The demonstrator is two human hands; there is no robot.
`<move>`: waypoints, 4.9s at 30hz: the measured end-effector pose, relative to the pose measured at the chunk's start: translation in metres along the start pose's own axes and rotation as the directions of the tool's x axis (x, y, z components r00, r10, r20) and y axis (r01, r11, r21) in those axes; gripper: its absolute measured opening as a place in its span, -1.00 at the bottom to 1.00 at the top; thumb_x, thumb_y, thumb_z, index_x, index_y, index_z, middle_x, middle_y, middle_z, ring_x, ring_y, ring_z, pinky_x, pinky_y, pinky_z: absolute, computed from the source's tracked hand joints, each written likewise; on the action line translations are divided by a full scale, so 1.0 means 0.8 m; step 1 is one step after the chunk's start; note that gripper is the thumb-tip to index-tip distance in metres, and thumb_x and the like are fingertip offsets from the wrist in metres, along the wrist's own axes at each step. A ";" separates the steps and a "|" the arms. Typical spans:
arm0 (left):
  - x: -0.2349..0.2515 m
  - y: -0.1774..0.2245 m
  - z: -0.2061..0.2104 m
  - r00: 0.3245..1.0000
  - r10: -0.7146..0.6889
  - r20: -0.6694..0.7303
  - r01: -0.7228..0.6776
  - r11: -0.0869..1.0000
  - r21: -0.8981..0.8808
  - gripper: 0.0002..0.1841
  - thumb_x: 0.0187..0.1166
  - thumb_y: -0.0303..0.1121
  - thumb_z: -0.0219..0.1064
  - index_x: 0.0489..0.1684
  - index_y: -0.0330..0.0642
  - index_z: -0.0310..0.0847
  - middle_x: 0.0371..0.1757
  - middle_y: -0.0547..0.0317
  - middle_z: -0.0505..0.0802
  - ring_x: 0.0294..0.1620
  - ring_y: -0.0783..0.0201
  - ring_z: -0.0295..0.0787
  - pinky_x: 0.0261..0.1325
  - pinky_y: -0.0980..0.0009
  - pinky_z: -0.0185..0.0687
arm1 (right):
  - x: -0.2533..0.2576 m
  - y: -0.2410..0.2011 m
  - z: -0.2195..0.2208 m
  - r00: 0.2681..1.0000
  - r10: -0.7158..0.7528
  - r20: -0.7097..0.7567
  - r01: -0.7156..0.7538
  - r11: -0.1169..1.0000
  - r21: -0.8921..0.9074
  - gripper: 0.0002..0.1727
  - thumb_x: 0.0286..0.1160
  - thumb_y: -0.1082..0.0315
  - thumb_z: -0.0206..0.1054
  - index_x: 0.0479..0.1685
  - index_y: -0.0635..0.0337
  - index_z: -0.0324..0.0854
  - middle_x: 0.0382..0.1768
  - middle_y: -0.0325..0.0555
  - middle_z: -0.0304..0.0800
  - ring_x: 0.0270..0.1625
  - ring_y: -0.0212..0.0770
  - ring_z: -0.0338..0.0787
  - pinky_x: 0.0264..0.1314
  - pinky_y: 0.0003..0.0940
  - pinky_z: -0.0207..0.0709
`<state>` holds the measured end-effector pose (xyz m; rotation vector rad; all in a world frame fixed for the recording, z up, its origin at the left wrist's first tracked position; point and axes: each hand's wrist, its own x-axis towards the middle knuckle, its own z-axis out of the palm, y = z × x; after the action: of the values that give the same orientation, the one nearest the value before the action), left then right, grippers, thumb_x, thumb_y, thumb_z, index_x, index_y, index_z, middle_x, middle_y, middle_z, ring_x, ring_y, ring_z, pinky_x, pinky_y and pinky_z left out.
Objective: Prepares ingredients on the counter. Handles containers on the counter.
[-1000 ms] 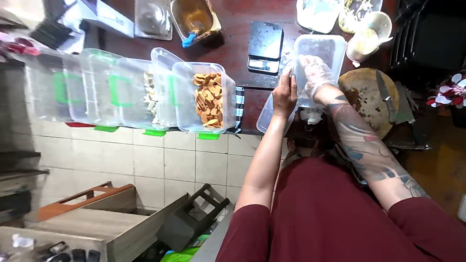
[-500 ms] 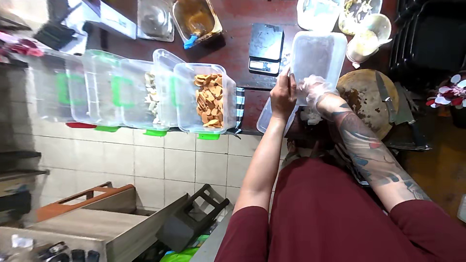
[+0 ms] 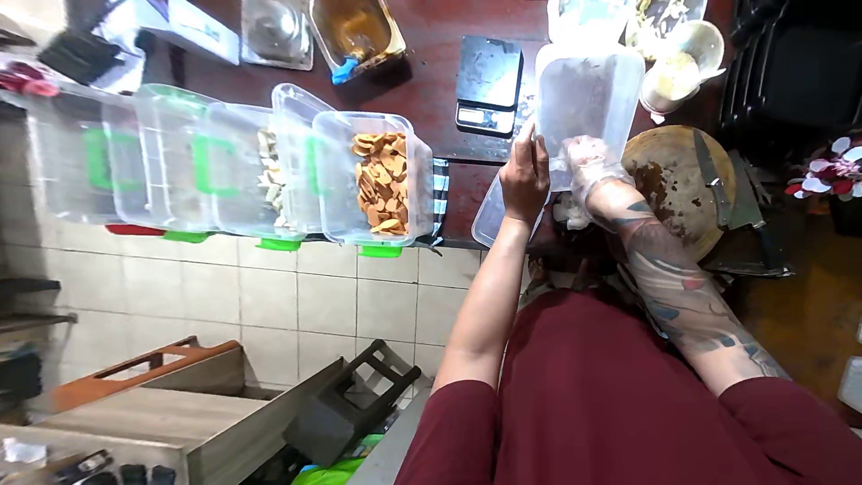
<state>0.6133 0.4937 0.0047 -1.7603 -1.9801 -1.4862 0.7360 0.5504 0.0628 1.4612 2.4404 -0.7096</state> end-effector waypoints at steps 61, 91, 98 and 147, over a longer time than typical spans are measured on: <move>-0.003 -0.023 0.019 0.964 -0.237 0.121 0.229 0.971 0.072 -0.61 0.82 -0.29 0.07 0.47 -0.31 0.52 -0.26 0.03 0.84 -0.36 0.19 0.81 -0.24 0.21 0.77 | -0.059 0.078 0.083 0.733 -0.565 -0.379 0.559 0.817 -0.137 -0.67 0.52 0.42 0.34 0.17 -0.11 0.83 0.16 0.03 0.85 0.26 0.17 0.78 0.29 0.16 0.61; -0.252 0.311 0.030 0.169 0.008 0.986 0.766 0.628 -0.137 -0.64 0.83 -0.21 0.08 0.37 -0.25 0.51 -0.13 -0.01 0.86 -0.17 0.17 0.85 0.01 0.10 0.80 | -0.582 0.231 0.123 0.800 0.200 -0.566 -0.125 0.978 0.170 -0.56 0.62 0.04 0.40 0.33 0.08 0.75 0.41 0.10 0.71 0.38 -0.01 0.76 0.43 -0.09 0.63; -0.385 0.349 0.087 -0.091 -0.070 0.993 0.795 0.595 0.115 -0.60 0.86 -0.17 0.03 0.38 -0.27 0.55 0.03 -0.14 0.84 0.05 0.03 0.82 0.21 -0.03 0.70 | -0.604 0.303 0.178 0.880 0.268 -0.393 -0.165 0.947 0.276 -0.76 0.65 0.29 0.34 0.06 0.19 0.85 0.11 0.15 0.83 0.15 0.06 0.84 0.31 -0.04 0.69; -0.268 0.329 0.036 0.132 0.119 0.984 0.339 0.927 -0.157 -0.57 0.76 -0.18 0.21 0.49 -0.18 0.44 -0.15 -0.03 0.87 -0.21 0.08 0.87 -0.04 0.01 0.83 | -0.660 0.201 0.262 0.528 0.717 -0.454 -0.475 0.693 0.542 -0.48 0.73 0.22 0.05 0.63 0.04 0.52 0.46 0.00 0.71 0.40 0.01 0.77 0.49 0.08 0.59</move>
<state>0.9088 0.3245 0.0058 -3.5139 -2.3408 -0.4819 1.1191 0.1013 0.0526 2.9290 1.9025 -0.5406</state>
